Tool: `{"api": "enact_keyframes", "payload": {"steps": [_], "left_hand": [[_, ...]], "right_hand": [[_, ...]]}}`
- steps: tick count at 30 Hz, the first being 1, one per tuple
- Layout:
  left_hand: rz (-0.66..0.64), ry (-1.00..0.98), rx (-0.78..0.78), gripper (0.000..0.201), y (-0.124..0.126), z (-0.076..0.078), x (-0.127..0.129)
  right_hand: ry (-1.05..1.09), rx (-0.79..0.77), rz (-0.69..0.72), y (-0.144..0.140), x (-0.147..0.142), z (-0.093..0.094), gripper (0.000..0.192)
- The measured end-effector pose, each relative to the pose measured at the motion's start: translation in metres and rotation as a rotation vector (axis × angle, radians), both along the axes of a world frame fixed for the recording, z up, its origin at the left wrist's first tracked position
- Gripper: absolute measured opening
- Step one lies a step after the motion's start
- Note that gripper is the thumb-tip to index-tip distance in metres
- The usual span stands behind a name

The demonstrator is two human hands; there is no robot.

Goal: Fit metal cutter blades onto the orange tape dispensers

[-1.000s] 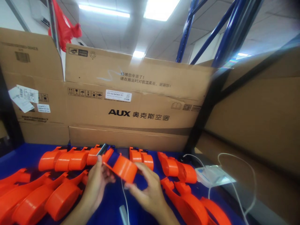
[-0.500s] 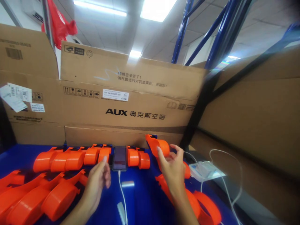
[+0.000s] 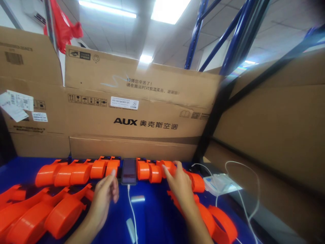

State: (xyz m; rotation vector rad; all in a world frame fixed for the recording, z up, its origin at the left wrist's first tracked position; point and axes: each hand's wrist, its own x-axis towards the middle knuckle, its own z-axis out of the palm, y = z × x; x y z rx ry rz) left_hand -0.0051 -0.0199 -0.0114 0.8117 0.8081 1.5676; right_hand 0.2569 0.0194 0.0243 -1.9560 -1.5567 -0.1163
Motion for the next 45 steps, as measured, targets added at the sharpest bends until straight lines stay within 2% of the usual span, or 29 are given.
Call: {"api": "enact_keyframes", "payload": {"steps": [5, 9, 12, 15, 28, 37, 42, 45], "left_hand": [[-0.004, -0.001, 0.01, 0.048, 0.0, 0.002, 0.001], [-0.006, -0.004, 0.021, 0.046, 0.0, 0.002, 0.0], [-0.01, 0.003, 0.007, 0.045, 0.0, 0.001, 0.0], [-0.021, -0.002, -0.007, 0.044, -0.001, 0.001, 0.0], [-0.023, -0.017, -0.046, 0.045, 0.0, 0.002, 0.0], [-0.01, -0.031, -0.044, 0.043, -0.002, 0.001, 0.0], [-0.017, -0.013, -0.007, 0.041, -0.003, 0.002, -0.001], [-0.038, -0.02, 0.016, 0.037, -0.003, 0.002, -0.001]], "right_hand": [[-0.075, 0.007, 0.046, 0.003, 0.005, -0.001, 0.043], [-0.137, 0.028, -0.024, -0.002, 0.013, 0.005, 0.041], [-0.264, -0.084, -0.138, -0.007, 0.018, 0.008, 0.041], [-0.331, -0.193, -0.15, -0.01, 0.018, 0.009, 0.037], [-0.192, -0.287, -0.101, -0.007, 0.019, 0.006, 0.032], [-0.131, -0.126, -0.117, -0.01, 0.014, 0.007, 0.029], [-0.068, 0.125, -0.156, -0.017, 0.005, 0.016, 0.024], [0.014, 0.292, -0.132, -0.023, 0.001, 0.021, 0.026]]}}
